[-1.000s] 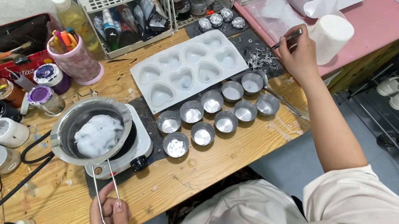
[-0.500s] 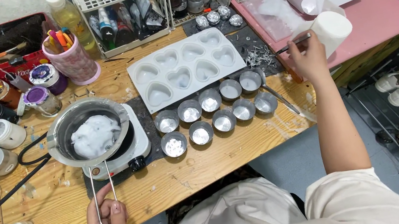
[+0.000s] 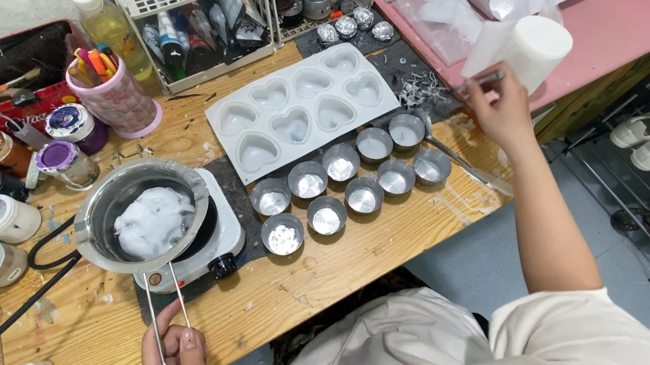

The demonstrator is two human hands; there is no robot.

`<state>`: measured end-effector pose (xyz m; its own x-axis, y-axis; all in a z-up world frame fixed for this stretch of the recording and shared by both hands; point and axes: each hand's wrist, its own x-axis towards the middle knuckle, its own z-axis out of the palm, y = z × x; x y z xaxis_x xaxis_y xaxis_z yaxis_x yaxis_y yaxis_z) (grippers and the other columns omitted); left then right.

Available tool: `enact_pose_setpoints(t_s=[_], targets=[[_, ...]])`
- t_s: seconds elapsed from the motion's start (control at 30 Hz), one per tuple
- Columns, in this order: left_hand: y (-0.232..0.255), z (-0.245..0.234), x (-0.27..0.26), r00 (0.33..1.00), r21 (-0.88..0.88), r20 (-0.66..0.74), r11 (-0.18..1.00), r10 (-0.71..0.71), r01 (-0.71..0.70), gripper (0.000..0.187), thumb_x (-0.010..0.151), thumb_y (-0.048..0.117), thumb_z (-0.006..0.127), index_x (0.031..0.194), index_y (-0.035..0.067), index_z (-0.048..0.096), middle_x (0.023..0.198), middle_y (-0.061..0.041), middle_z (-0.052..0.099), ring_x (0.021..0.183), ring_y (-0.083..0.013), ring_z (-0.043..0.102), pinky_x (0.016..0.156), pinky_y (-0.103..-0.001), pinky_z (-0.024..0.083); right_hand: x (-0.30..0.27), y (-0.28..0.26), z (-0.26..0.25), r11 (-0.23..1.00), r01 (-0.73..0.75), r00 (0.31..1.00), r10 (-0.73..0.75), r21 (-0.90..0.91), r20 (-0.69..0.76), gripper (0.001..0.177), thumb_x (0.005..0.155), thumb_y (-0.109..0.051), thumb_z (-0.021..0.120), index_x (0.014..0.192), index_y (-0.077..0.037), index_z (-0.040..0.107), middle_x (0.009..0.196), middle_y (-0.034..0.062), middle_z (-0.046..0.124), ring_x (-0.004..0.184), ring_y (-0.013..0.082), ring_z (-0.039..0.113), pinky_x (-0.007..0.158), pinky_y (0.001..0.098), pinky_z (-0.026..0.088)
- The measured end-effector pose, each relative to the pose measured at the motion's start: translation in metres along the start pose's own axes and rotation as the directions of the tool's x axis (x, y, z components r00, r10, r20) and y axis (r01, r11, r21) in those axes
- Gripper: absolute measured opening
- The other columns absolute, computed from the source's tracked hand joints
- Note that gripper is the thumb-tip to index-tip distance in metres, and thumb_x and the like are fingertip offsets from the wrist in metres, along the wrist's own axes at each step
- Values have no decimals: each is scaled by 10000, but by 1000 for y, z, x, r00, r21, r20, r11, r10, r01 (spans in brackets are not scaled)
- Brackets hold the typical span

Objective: Melting white wax chunks in a small metal pot on an electric heater and stirring it with a spoon.

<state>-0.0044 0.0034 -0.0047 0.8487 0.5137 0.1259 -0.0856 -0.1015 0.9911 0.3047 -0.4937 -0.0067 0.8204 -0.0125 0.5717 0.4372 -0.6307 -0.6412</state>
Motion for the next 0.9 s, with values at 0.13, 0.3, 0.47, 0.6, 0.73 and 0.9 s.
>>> enact_pose_setpoints(t_s=[0.13, 0.3, 0.47, 0.6, 0.73, 0.9], targets=[[-6, -2, -1, 1000, -17, 10, 1000, 16, -16, 410, 1034, 89, 562, 1413, -63, 529, 814, -4, 530, 731, -53, 491, 653, -195, 408, -11, -5, 6, 994, -46, 998, 50, -98, 46, 139, 1042, -42, 702, 1064, 35, 588, 974, 156, 764, 897, 206, 759, 727, 326, 573], [-10, -4, 0, 999, -23, 27, 999, 44, -43, 407, 1050, 105, 555, 1417, -70, 521, 812, -12, 535, 732, -60, 501, 657, -203, 418, -23, -1, 4, 982, -172, 985, 170, 73, 33, 157, 1050, -87, 726, 1055, 19, 610, 950, 102, 749, 872, 119, 715, 708, 268, 550], [-9, -3, 0, 1000, 12, 17, 1000, 26, -26, 410, 1047, 107, 550, 1416, -68, 520, 804, -20, 542, 721, -62, 505, 645, -205, 411, -34, 10, -1, 960, -150, 976, 182, 235, -122, 179, 1053, -108, 720, 1096, 17, 600, 1004, 77, 744, 923, 93, 730, 772, 242, 579], [-15, -4, 0, 999, 2, 15, 999, 36, -36, 402, 1052, 99, 540, 1418, -66, 519, 809, -23, 544, 725, -59, 508, 654, -203, 413, -40, -12, -8, 954, -296, 953, 290, -52, -91, 210, 992, -122, 794, 1023, 45, 671, 860, 111, 748, 741, 130, 669, 641, 267, 507], [-15, -5, 0, 999, 12, 14, 999, 39, -39, 397, 1058, 92, 534, 1422, -65, 521, 801, -26, 550, 722, -57, 511, 657, -202, 411, -45, -11, -7, 961, -255, 956, 268, 108, -124, 208, 988, -145, 782, 1017, 32, 677, 896, 86, 766, 801, 89, 726, 663, 240, 542], [-10, -5, 2, 999, 77, 12, 996, 35, -35, 393, 1064, 104, 523, 1420, -63, 523, 766, -33, 562, 676, -51, 503, 602, -200, 382, -55, -18, -6, 985, -139, 977, 120, -102, -176, 197, 977, -152, 813, 1014, 17, 718, 927, 109, 774, 804, 174, 745, 713, 292, 555]])
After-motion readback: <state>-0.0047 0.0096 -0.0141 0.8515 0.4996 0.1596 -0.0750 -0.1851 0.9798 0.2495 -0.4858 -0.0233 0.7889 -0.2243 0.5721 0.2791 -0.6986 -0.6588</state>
